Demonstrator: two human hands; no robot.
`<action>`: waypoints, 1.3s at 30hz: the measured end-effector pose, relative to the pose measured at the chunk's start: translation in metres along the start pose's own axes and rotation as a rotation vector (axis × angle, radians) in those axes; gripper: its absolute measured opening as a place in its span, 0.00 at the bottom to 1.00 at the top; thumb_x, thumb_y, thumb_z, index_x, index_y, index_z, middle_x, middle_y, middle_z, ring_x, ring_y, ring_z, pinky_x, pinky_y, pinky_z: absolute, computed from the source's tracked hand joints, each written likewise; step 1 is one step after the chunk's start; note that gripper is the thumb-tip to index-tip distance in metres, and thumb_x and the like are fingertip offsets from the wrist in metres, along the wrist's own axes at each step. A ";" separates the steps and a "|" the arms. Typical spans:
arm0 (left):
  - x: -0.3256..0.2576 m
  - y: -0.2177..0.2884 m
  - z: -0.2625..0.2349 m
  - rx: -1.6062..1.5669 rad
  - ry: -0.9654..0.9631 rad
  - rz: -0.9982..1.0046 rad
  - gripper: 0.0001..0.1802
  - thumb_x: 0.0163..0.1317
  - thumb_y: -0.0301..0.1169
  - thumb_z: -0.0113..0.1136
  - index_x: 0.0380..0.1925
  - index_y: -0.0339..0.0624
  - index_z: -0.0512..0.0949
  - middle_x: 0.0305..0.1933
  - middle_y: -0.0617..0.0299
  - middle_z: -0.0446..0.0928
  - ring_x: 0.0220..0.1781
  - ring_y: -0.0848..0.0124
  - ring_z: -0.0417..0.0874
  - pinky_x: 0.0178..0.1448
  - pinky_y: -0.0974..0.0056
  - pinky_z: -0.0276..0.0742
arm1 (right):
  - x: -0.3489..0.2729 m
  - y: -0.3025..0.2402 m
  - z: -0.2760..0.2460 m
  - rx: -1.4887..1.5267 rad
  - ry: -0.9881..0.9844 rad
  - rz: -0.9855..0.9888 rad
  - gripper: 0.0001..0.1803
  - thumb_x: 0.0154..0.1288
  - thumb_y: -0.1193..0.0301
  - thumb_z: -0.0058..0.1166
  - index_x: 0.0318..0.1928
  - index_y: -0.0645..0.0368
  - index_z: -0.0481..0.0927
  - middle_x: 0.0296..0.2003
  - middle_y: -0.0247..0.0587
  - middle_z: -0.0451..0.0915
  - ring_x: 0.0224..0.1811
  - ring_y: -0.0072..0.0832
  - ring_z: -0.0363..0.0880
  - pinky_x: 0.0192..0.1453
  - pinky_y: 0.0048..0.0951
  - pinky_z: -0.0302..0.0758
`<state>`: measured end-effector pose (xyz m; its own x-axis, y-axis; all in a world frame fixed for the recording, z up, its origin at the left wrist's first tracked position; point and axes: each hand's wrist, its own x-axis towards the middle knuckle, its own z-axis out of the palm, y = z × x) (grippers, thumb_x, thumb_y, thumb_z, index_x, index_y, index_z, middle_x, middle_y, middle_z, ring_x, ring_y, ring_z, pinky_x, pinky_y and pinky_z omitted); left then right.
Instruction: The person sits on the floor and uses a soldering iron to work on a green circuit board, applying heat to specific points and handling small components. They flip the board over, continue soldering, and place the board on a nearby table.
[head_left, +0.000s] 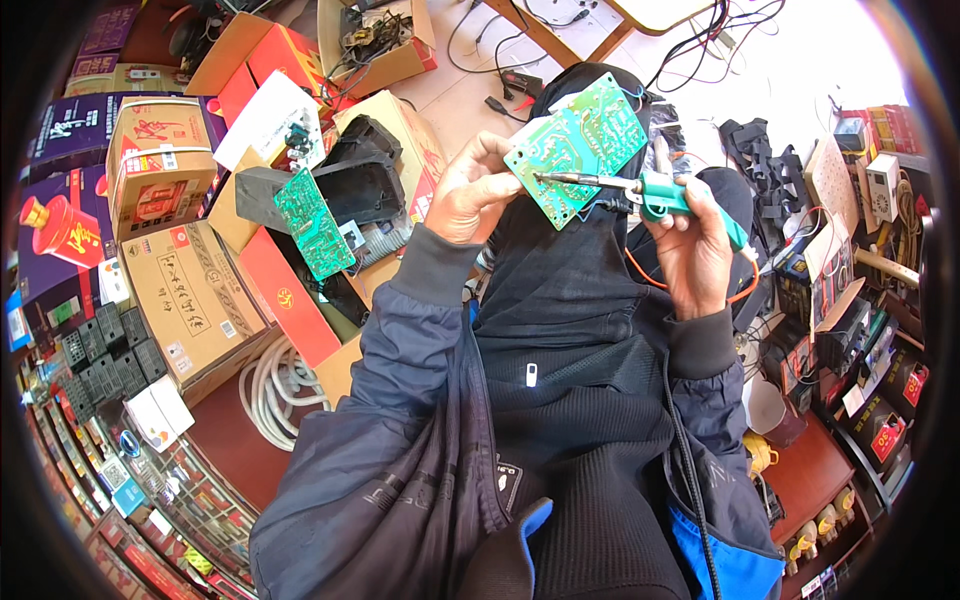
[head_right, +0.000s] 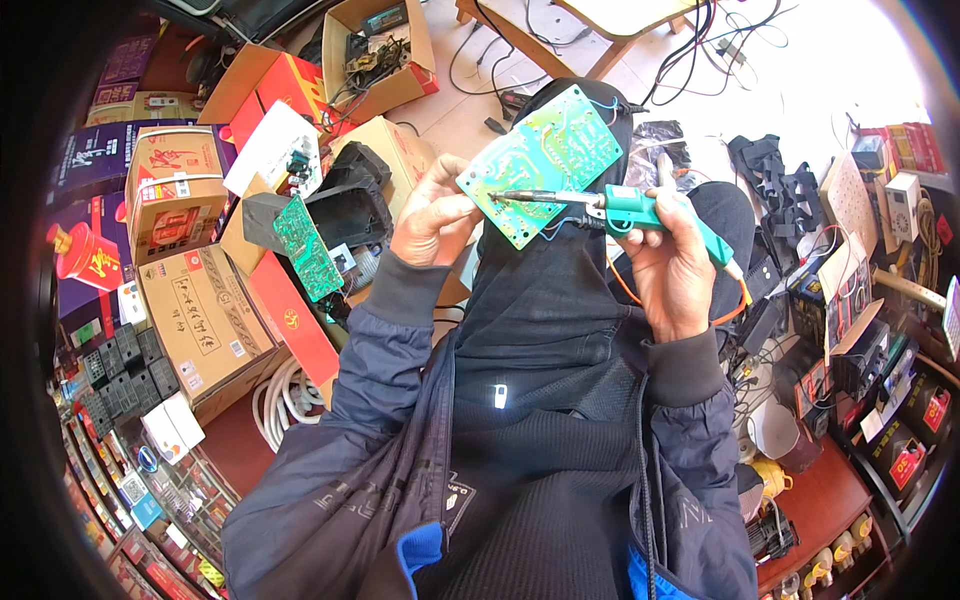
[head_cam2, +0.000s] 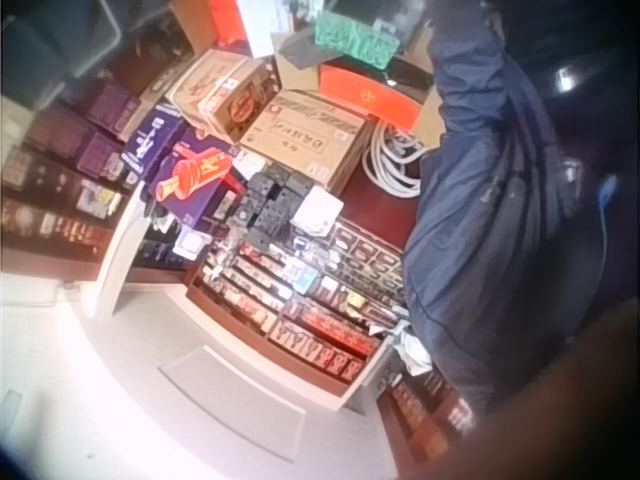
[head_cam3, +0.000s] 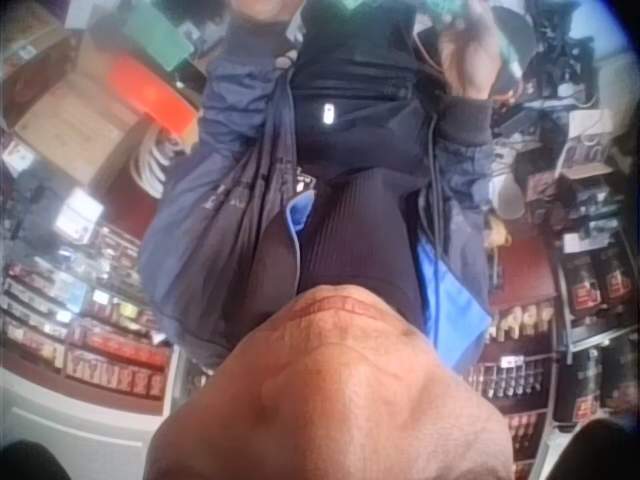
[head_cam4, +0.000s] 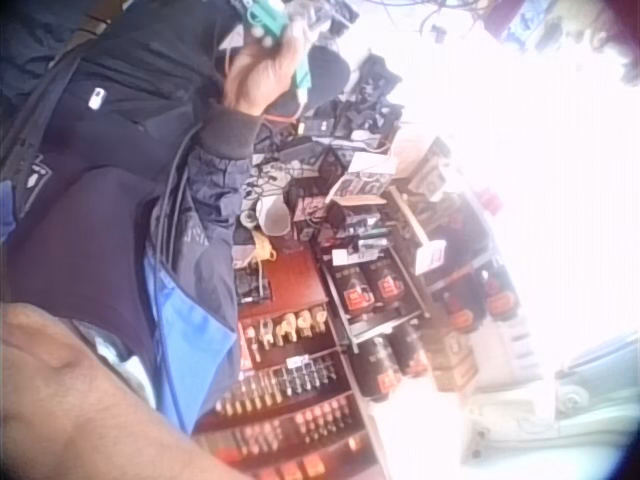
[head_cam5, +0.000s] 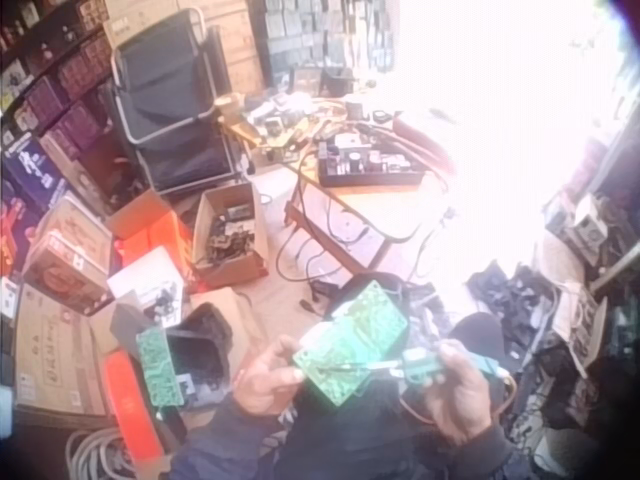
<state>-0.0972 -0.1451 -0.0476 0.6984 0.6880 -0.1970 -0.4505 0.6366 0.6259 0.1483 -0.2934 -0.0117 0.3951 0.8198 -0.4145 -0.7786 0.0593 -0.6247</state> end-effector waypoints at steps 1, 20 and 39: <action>0.000 0.000 0.000 0.001 -0.001 0.004 0.22 0.56 0.23 0.67 0.51 0.43 0.73 0.53 0.55 0.79 0.59 0.62 0.80 0.68 0.54 0.71 | 0.000 0.000 0.000 0.003 -0.004 0.005 0.10 0.75 0.70 0.52 0.50 0.63 0.76 0.26 0.28 0.69 0.31 0.20 0.73 0.57 0.39 0.82; 0.003 -0.011 -0.013 -0.077 -0.121 0.067 0.22 0.61 0.15 0.64 0.54 0.44 0.80 0.57 0.53 0.82 0.61 0.60 0.81 0.67 0.53 0.75 | -0.001 0.001 0.005 0.042 -0.002 -0.005 0.11 0.75 0.69 0.52 0.50 0.65 0.77 0.28 0.30 0.70 0.32 0.23 0.73 0.46 0.30 0.78; 0.005 -0.014 -0.019 -0.106 -0.142 0.060 0.21 0.62 0.17 0.65 0.55 0.45 0.79 0.57 0.52 0.82 0.60 0.58 0.83 0.65 0.49 0.81 | 0.000 -0.001 0.005 0.024 -0.013 0.004 0.11 0.76 0.70 0.51 0.50 0.66 0.77 0.26 0.29 0.70 0.31 0.19 0.74 0.57 0.41 0.84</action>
<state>-0.0980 -0.1433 -0.0715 0.7368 0.6743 -0.0489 -0.5441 0.6343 0.5492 0.1469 -0.2906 -0.0080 0.3857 0.8273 -0.4084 -0.7919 0.0698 -0.6067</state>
